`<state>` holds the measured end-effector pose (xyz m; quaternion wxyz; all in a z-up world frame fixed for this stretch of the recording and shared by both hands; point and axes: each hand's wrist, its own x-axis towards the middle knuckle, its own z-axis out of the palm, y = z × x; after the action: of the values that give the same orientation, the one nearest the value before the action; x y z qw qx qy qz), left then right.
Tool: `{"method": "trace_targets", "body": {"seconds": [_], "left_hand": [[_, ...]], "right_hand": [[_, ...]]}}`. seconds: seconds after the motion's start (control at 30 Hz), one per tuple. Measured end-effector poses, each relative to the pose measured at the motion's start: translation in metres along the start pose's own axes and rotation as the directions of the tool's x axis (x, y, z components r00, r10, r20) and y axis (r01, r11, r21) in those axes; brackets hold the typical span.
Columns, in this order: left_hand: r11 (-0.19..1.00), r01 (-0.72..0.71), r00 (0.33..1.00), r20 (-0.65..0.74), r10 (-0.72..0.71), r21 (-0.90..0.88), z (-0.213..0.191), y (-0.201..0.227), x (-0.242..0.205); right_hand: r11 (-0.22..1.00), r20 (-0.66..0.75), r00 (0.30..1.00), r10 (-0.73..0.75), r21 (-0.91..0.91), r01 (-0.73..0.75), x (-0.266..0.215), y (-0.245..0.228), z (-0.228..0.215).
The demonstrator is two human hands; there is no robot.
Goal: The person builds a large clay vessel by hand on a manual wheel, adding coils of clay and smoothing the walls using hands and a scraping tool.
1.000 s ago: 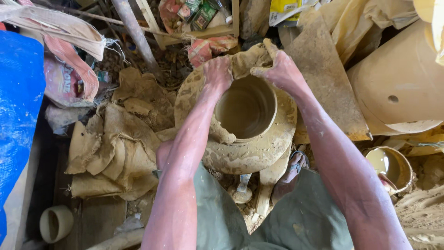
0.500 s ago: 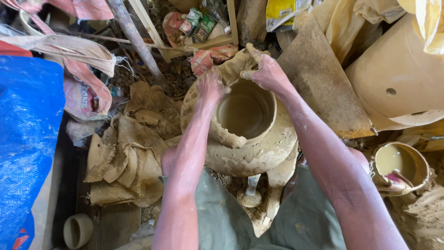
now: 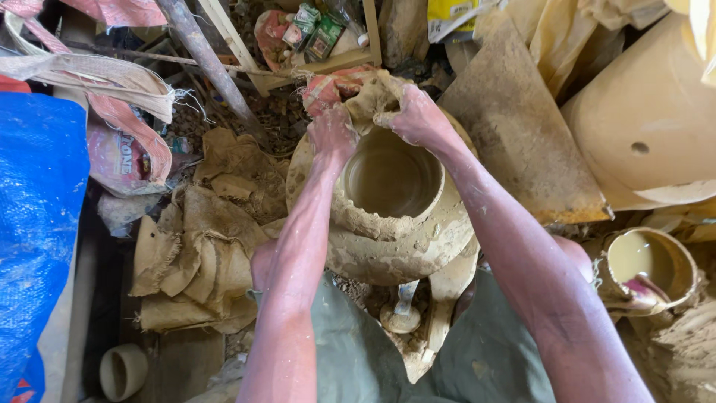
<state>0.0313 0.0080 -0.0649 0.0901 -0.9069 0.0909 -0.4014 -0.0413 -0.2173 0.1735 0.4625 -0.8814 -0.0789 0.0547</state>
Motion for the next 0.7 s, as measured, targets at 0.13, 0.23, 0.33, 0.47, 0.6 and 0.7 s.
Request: {"method": "trace_targets", "body": {"seconds": [0.13, 0.23, 0.33, 0.47, 0.6, 0.7], "left_hand": [[0.892, 0.253, 0.874, 0.484, -0.043, -0.376, -0.039, -0.005, 0.027], [0.672, 0.639, 0.481, 0.876, 0.03, -0.374, -0.104, -0.013, 0.059], [0.667, 0.656, 0.488, 0.873, -0.019, -0.352, -0.135, -0.005, 0.084], [0.791, 0.446, 0.708, 0.706, -0.027, -0.418, -0.095, 0.009, 0.077], [0.835, 0.431, 0.603, 0.797, 0.014, -0.341, -0.049, 0.02, 0.053], [0.863, 0.301, 0.757, 0.652, 0.042, -0.405, -0.023, 0.029, 0.057]], "right_hand": [[0.984, 0.0, 0.999, 0.044, -0.175, -0.043, 0.004, 0.005, 0.002], [0.998, 0.06, 0.997, -0.058, -0.006, 0.059, -0.004, -0.003, -0.003], [0.993, 0.088, 0.989, 0.115, -0.027, -0.113, -0.01, -0.016, -0.008], [0.979, 0.085, 0.99, 0.114, -0.181, -0.097, -0.009, -0.013, -0.004], [0.987, 0.071, 0.991, 0.115, -0.119, -0.106, -0.01, -0.005, -0.007], [0.994, 0.038, 0.998, 0.053, -0.096, -0.049, -0.01, -0.003, -0.014]]}}
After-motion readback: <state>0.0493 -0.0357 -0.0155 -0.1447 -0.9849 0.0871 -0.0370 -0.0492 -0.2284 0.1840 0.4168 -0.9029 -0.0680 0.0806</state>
